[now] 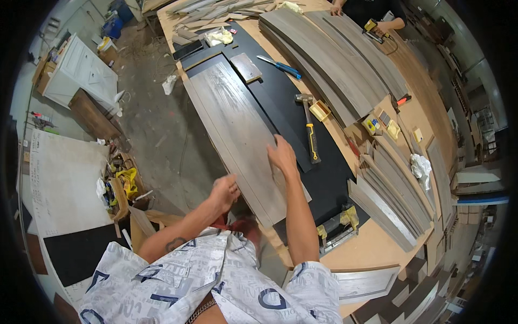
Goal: Assembling wooden furniture panels using a hammer and a nail gun.
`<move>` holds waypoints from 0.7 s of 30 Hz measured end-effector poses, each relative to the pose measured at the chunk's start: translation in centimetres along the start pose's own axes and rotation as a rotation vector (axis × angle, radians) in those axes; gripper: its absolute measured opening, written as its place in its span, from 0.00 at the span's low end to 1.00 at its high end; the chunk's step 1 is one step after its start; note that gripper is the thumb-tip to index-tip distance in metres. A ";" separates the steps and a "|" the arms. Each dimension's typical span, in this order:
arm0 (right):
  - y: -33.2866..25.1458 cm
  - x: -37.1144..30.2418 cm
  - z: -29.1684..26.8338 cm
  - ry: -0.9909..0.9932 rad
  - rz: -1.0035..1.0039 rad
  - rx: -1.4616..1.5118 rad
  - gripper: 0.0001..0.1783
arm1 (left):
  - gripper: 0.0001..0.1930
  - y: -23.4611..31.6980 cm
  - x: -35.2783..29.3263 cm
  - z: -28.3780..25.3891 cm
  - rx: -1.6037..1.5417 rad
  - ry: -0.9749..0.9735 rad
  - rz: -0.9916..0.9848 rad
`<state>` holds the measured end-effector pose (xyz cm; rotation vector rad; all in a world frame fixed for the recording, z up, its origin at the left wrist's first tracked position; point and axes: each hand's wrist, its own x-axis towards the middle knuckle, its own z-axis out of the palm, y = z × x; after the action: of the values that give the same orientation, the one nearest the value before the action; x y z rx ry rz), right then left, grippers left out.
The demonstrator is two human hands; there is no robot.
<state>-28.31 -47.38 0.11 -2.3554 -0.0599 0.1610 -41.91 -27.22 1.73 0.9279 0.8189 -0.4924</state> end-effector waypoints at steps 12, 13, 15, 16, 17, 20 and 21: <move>7.0 -17.3 -7.2 0.135 0.246 -0.015 0.24 | 0.14 -7.9 -7.1 3.3 -0.081 -0.172 -0.386; 6.7 -17.4 -7.2 0.146 0.252 0.016 0.24 | 0.16 -7.9 -7.4 3.7 -0.080 -0.122 -0.407; 6.3 -17.5 -7.0 0.164 0.263 -0.015 0.24 | 0.17 -8.3 -7.3 3.6 -0.080 -0.135 -0.391; 6.2 -17.6 -6.9 0.170 0.257 -0.050 0.23 | 0.17 -8.3 -7.2 3.3 -0.099 -0.144 -0.364; 6.0 -17.5 -6.9 0.176 0.261 -0.043 0.23 | 0.11 -9.7 -5.6 0.9 -0.091 -0.281 -0.377; 6.3 -17.6 -6.8 0.194 0.260 -0.064 0.23 | 0.09 -9.7 -6.1 1.9 -0.078 -0.190 -0.349; 6.3 -17.6 -6.8 0.190 0.270 -0.062 0.23 | 0.09 -9.4 -6.5 2.1 -0.071 -0.190 -0.349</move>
<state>-44.86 -58.23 2.20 -2.4213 0.3512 0.0656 -51.41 -33.75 2.85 0.6620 0.8225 -0.8365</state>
